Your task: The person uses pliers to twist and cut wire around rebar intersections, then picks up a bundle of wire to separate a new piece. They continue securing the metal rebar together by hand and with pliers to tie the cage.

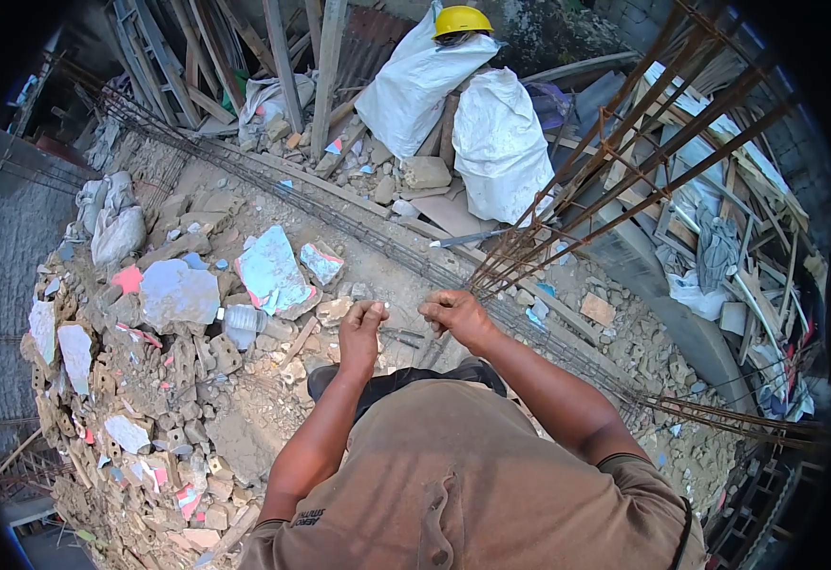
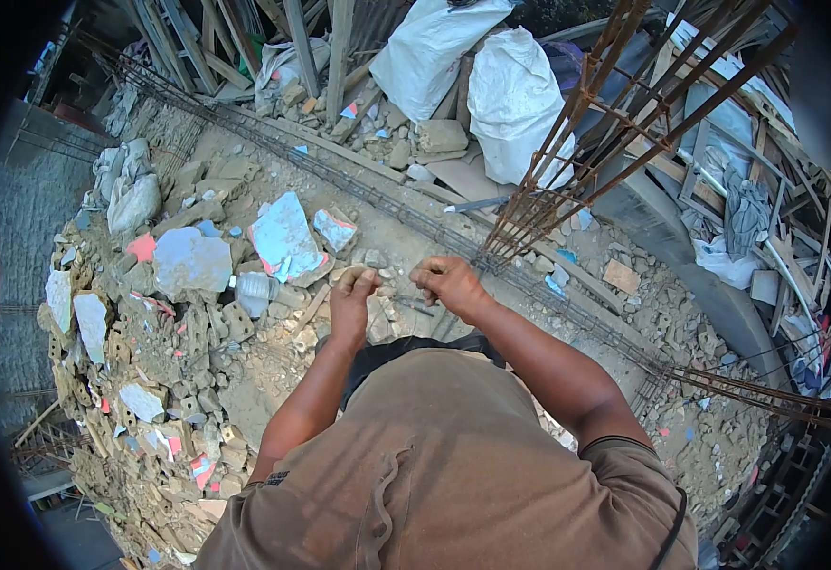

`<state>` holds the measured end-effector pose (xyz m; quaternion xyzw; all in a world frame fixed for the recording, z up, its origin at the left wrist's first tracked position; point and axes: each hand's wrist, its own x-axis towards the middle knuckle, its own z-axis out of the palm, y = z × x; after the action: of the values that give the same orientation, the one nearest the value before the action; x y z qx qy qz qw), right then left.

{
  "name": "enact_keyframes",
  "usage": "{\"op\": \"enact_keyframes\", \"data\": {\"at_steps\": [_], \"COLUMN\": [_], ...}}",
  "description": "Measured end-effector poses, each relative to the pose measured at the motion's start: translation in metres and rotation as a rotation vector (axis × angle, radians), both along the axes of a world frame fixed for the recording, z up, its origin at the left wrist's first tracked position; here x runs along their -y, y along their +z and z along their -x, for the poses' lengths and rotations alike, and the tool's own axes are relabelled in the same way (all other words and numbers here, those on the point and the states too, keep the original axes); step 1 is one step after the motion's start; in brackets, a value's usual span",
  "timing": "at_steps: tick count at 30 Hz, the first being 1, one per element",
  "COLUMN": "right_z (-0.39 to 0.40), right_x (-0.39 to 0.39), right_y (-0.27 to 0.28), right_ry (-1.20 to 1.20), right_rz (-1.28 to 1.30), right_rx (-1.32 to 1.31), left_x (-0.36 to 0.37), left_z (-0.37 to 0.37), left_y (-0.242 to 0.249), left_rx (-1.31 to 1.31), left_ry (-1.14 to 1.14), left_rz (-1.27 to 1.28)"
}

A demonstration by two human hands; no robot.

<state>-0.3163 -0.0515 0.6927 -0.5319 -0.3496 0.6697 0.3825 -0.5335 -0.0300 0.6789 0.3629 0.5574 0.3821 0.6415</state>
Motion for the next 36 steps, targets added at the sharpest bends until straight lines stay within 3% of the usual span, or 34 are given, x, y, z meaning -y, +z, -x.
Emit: {"op": "enact_keyframes", "data": {"at_steps": [2, 4, 6, 7, 11, 14, 15, 16, 17, 18, 19, 20, 21, 23, 24, 28, 32, 34, 35, 36], "right_z": [0.010, 0.023, 0.034, 0.035, 0.030, 0.028, 0.024, 0.020, 0.015, 0.011, 0.010, 0.011, 0.010, 0.007, -0.001, -0.055, -0.081, -0.082, -0.071, -0.058], "right_x": [0.001, 0.002, -0.002, -0.004, 0.004, 0.013, 0.014, 0.015, 0.016, 0.012, 0.008, 0.005, 0.006, 0.010, 0.007, 0.005, 0.005, 0.013, 0.024, 0.028], "right_y": [0.015, 0.021, 0.019, 0.016, 0.003, 0.001, 0.006, 0.014, 0.021, 0.014, 0.002, 0.006, 0.009, 0.024, 0.031, 0.045, 0.005, -0.001, 0.032, 0.039], "right_ry": [0.079, 0.152, -0.114, -0.126, -0.135, -0.124, -0.136, -0.144, -0.207, -0.217, -0.435, -0.648, -0.723, -0.775, -0.839, -1.175, -0.927, -0.875, -0.630, -0.609], "right_rz": [0.000, 0.002, -0.020, 0.028, 0.037, 0.093, 0.062, 0.037, -0.091, -0.093, -0.126, -0.155, -0.045, 0.021, 0.062, -0.088, 0.052, -0.535, -0.609, -0.616], "right_rx": [0.059, 0.126, -0.089, -0.228, -0.303, -0.437, -0.342, -0.249, -0.025, -0.026, -0.083, -0.143, -0.505, -0.580, -0.642, -0.375, -0.332, 1.241, 1.297, 1.288], "left_x": [-0.005, -0.003, -0.003, -0.003, 0.006, 0.004, 0.012, 0.016, 0.022, 0.026, 0.025, 0.024, 0.025, 0.024, 0.018, 0.008, 0.001, -0.011, -0.014, -0.016], "left_z": [-0.003, -0.018, -0.032, -0.035, -0.041, -0.040, -0.052, -0.059, -0.060, -0.059, -0.041, -0.039, -0.037, -0.039, -0.042, -0.066, -0.063, -0.043, -0.033, -0.029], "left_y": [0.013, 0.024, 0.039, 0.048, 0.042, 0.035, 0.043, 0.060, 0.073, 0.078, 0.058, 0.048, 0.038, 0.026, 0.024, 0.063, 0.063, 0.059, 0.057, 0.059], "left_rx": [-0.507, -0.402, 0.131, 0.143, 0.260, 0.464, 0.397, 0.390, 0.260, 0.133, -0.010, -0.016, -0.276, -0.684, -0.693, -0.695, -0.756, -0.887, -0.871, -0.874], "left_ry": [-0.264, -0.334, -0.131, -0.108, -0.073, -0.204, -0.053, -0.081, -0.242, -0.391, -0.656, -0.655, -0.808, -0.966, -0.951, -0.973, -1.010, -1.081, -1.085, -1.069], "left_rz": [-0.437, -0.492, -0.092, -0.012, 0.070, 0.145, 0.237, 0.245, 0.260, 0.266, 0.192, 0.196, -0.067, -0.597, -0.598, -0.643, -0.676, -0.594, -0.607, -0.590]}}
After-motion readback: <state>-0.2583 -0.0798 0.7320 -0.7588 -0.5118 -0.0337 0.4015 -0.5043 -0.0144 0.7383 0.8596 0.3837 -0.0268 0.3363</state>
